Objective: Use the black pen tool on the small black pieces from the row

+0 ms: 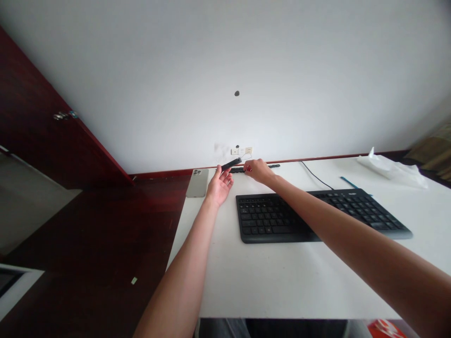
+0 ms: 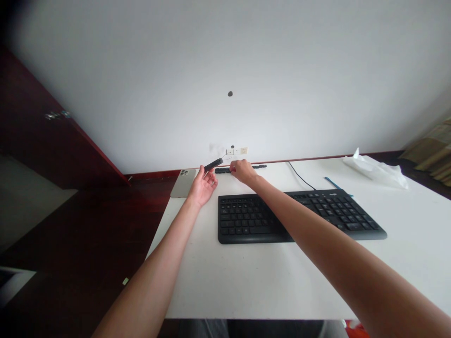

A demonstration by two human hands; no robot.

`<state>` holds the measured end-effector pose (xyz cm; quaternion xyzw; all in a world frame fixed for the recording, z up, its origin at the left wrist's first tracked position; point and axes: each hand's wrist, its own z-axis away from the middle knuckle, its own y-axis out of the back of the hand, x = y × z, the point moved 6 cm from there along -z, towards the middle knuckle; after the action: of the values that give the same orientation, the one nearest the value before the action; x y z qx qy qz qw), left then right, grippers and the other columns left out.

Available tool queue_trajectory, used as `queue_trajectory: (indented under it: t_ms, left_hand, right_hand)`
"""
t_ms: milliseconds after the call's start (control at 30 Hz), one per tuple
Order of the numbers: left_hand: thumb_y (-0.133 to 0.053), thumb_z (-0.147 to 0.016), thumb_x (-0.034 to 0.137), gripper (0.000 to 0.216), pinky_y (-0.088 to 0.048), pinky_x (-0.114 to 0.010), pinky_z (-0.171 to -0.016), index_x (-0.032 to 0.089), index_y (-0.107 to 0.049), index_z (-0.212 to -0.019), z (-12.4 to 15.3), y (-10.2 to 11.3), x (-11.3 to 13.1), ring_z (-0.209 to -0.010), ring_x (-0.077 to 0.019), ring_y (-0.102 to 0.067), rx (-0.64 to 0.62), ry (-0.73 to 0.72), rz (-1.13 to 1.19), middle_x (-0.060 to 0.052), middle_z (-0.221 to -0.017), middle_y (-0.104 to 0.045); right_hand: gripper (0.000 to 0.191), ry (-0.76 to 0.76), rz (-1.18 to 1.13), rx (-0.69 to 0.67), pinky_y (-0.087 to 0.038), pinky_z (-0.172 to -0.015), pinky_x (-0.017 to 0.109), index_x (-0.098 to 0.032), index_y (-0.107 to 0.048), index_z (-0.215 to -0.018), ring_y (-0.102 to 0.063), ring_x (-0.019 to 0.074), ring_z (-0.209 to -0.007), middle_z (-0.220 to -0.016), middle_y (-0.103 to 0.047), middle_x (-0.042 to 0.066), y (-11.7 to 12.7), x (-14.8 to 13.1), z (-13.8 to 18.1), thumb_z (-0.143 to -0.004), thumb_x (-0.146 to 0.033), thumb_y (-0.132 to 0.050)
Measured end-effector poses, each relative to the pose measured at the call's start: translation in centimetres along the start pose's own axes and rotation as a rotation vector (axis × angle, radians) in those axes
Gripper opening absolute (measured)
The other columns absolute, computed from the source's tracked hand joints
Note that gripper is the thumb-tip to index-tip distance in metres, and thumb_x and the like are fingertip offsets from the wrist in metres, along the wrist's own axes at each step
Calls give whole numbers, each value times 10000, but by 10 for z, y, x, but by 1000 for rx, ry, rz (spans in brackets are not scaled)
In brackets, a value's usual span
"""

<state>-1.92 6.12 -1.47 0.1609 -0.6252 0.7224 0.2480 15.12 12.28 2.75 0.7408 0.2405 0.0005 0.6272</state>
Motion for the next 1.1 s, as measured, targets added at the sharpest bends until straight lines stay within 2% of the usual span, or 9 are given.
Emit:
queue_trajectory:
  t_ms: [200, 400, 500, 667, 733, 800, 900, 967, 1100]
  left_hand:
    - [-737, -911, 413, 270, -521, -231, -650, 149, -693, -944, 0, 0, 0, -708, -102, -638, 7, 4, 1, -70, -947, -728]
    - [-745, -907, 402, 276, -521, -229, -653, 139, -698, -976, 2, -1, 0, -698, -94, -642, 8, 3, -6, -66, -937, -732]
    - [-791, -868, 382, 290, -519, -229, -661, 149, -703, -1016, 3, -3, -1, -692, -92, -648, 3, -9, -36, -65, -945, -743]
    - [-847, -812, 338, 320, -511, -225, -682, 169, -715, -1050, 7, -10, -4, -730, -108, -674, -83, -32, -158, -65, -962, -763]
    - [-846, -813, 337, 314, -504, -221, -686, 166, -717, -1044, 8, -12, -4, -733, -107, -676, -96, -52, -189, -59, -947, -762]
    - [-840, -819, 340, 307, -499, -219, -688, 166, -717, -1039, 8, -11, -3, -723, -102, -675, -85, -66, -199, -52, -928, -758]
    - [-849, -809, 339, 313, -498, -222, -690, 173, -721, -1041, 8, -10, -3, -716, -99, -672, -69, -58, -189, -45, -920, -754]
    - [-861, -794, 338, 326, -496, -224, -692, 176, -724, -1042, 8, -10, -3, -712, -97, -669, -71, -53, -182, -38, -902, -748]
    - [-868, -784, 337, 324, -485, -227, -701, 166, -734, -1024, 8, -11, -3, -702, -95, -658, -78, -61, -198, -12, -799, -707]
  right_hand:
    - [176, 4, -20, -3, -486, -799, 273, -199, -768, -988, -690, 190, -863, -917, -779, 49, 3, -4, 3, -853, -151, -665]
    - [164, 37, -101, 45, -474, -731, 284, -185, -746, -975, -673, 182, -783, -888, -769, 47, 24, -3, 22, -847, -141, -653]
    - [163, 34, -306, 71, -483, -710, 278, -199, -727, -988, -662, 164, -748, -876, -755, 29, 35, -3, 48, -829, -226, -700]
    - [428, -17, -716, -21, -493, -679, 290, -219, -637, -1150, -655, 181, -747, -883, -744, 31, 40, -18, 99, -795, -429, -749]
    - [410, -113, -674, 64, -478, -667, 299, -218, -609, -1087, -629, 185, -699, -794, -719, 18, 46, -18, 113, -772, -431, -761]
    - [377, -207, -589, 234, -454, -657, 304, -220, -573, -1080, -593, 181, -640, -713, -679, -4, 58, -12, 123, -789, -401, -731]
    - [330, -223, -496, 446, -431, -663, 301, -215, -549, -1132, -556, 176, -602, -667, -629, -20, 77, -2, 132, -844, -347, -639]
    - [284, -184, -461, 486, -424, -663, 295, -213, -566, -1121, -536, 174, -598, -657, -600, -19, 82, 5, 135, -868, -339, -600]
    - [215, -113, -427, 445, -415, -653, 292, -217, -626, -1041, -493, 169, -586, -637, -553, -16, 78, 18, 138, -902, -373, -573]
